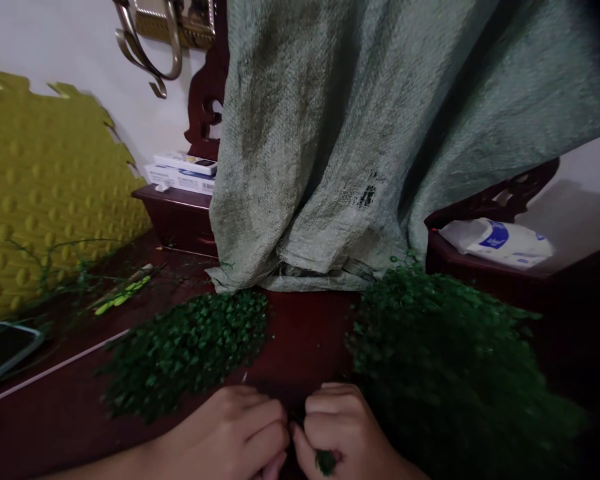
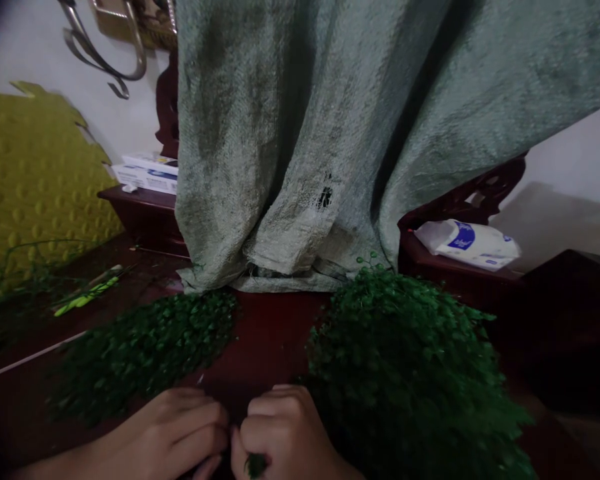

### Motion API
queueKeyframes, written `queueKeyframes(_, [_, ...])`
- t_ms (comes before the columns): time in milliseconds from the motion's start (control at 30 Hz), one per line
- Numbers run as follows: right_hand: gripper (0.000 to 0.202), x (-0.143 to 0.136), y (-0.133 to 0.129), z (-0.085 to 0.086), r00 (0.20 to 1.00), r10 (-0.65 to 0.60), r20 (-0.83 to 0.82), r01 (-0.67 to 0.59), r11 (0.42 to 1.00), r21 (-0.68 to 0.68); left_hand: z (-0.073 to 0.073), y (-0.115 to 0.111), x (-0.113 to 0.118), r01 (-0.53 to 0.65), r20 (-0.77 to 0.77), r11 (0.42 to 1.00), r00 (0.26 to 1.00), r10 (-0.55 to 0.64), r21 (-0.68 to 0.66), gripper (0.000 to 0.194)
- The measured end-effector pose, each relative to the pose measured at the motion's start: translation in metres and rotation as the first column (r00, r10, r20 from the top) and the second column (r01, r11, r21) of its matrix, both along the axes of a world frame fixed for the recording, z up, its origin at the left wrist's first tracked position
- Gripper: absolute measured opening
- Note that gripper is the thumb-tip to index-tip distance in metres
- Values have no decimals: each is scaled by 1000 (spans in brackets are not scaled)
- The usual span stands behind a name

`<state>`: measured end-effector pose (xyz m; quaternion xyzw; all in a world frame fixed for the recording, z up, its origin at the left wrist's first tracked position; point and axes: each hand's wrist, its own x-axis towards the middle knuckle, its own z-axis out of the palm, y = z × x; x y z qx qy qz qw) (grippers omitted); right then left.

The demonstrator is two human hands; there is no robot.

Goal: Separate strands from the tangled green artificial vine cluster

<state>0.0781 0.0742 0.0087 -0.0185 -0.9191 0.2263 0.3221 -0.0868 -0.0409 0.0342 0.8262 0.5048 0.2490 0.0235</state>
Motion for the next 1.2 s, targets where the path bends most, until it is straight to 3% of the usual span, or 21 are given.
queueKeyframes(333, [33,2,-2,2,999,-42,27,41,999,11,5,-2,-1,36,-33,999,999,-35,25,20])
queueKeyframes(567, [34,1,-2,3,999,-38,20,37,998,48,0,-3,-2,36,-26,996,999,-34,85,19])
queueKeyframes(733, [35,3,-1,4,997,-53,49,50,997,56,-11,4,-10,-150,96,976,986,136,155,20])
queueKeyframes(967, [32,5,-5,9,958,-179,223,196,979,-53,-8,19,-44,-458,185,853,887,422,250,10])
queueKeyframes(1067, [29,4,-2,11,894,-314,321,359,929,-92,-8,20,-54,-508,135,822,861,490,256,11])
queueKeyframes(1200, [19,2,6,10,822,-436,367,509,851,-129,-9,21,-57,-481,-8,843,868,497,240,21])
